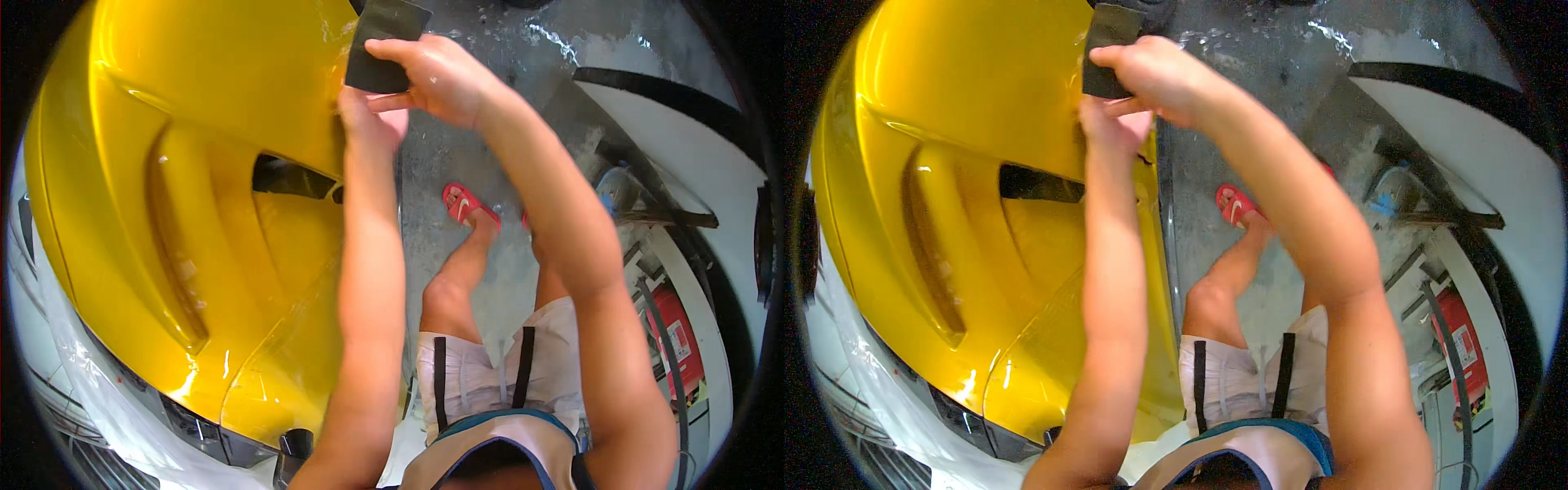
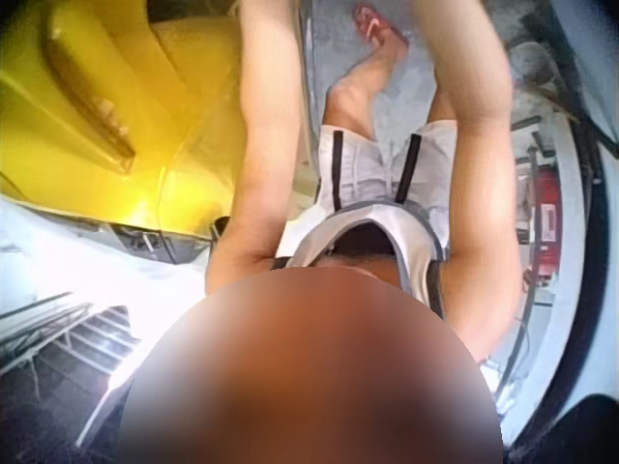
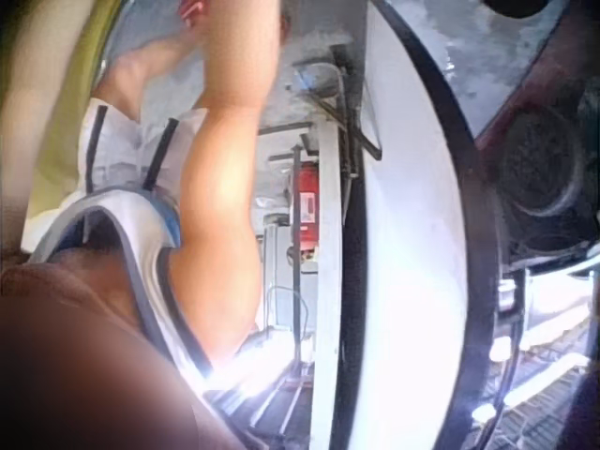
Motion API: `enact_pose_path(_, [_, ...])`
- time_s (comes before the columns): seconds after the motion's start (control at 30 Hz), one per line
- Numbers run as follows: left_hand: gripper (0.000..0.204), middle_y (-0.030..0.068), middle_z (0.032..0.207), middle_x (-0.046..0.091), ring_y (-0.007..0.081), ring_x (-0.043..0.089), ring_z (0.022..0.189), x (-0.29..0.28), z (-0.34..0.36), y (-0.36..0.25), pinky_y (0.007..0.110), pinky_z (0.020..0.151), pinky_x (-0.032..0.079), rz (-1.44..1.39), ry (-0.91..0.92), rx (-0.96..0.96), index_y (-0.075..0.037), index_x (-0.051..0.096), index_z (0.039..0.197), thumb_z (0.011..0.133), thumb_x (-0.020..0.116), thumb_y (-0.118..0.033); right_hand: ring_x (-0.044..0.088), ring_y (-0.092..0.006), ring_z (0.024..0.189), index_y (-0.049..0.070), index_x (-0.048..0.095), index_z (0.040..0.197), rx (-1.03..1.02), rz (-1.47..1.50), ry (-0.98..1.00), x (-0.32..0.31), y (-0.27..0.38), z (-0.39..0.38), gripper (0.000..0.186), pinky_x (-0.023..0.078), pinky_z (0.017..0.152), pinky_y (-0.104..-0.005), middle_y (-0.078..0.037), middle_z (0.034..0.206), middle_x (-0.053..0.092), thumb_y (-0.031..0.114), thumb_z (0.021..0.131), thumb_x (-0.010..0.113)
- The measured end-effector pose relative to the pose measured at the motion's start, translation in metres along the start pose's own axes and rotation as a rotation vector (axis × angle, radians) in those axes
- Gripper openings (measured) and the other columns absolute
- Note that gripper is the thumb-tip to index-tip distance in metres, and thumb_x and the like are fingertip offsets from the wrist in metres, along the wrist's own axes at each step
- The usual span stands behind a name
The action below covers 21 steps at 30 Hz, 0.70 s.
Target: Using a sanding block and water to wet-sand the front bumper and fender of a yellow car.
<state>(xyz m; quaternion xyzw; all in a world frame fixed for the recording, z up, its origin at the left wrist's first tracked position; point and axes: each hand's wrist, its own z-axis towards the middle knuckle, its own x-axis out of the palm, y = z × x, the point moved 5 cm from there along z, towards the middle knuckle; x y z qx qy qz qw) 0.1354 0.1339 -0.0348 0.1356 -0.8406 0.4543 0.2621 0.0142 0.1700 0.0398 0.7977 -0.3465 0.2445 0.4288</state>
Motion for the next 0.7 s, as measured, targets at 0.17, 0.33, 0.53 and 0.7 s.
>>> enact_pose_path(0.17, [0.050,0.0242,0.136,0.062,0.0338,0.062,0.120,0.018,-0.007,0.002,0.042,0.111,0.046,0.332,-0.029,0.085,0.008,0.054,0.134,0.110,0.036,-0.032,0.069,-0.0289,0.102,-0.005,0.063,0.115,-0.213,0.599,-0.092,-0.082,-0.066,0.014,0.031,0.061,0.086,-0.0525,-0.016,0.111,0.069,0.024,0.107,0.052])
enact_pose_path(0.33, [0.040,0.0210,0.123,0.068,0.0249,0.064,0.118,0.007,-0.055,0.016,0.036,0.105,0.048,0.818,-0.011,0.490,0.010,0.062,0.125,0.111,0.044,-0.022,0.072,-0.0288,0.099,-0.008,0.064,0.109,-0.206,0.305,-0.415,-0.166,-0.155,0.031,0.046,0.063,0.075,-0.0444,-0.017,0.109,0.070,0.036,0.107,0.052])
enact_pose_path(0.53, [0.017,0.0172,0.112,0.071,0.0285,0.069,0.105,-0.034,-0.097,0.086,0.038,0.094,0.053,1.644,0.298,0.532,0.002,0.070,0.111,0.097,0.063,-0.005,0.077,-0.0282,0.072,-0.007,0.072,0.096,-0.067,-0.263,-0.565,-0.178,-0.260,0.057,0.059,0.056,0.061,-0.0403,-0.015,0.073,0.073,0.047,0.107,0.051])
enact_pose_path(0.7, [0.025,0.0198,0.125,0.067,0.0353,0.066,0.114,-0.026,-0.084,0.115,0.045,0.101,0.050,1.966,0.574,0.479,-0.002,0.069,0.115,0.093,0.072,-0.015,0.076,-0.0281,0.098,-0.004,0.023,0.159,-0.403,-0.797,-0.169,-0.156,-0.319,0.097,0.088,0.031,0.112,-0.0633,-0.011,0.104,0.079,0.058,0.103,0.051])
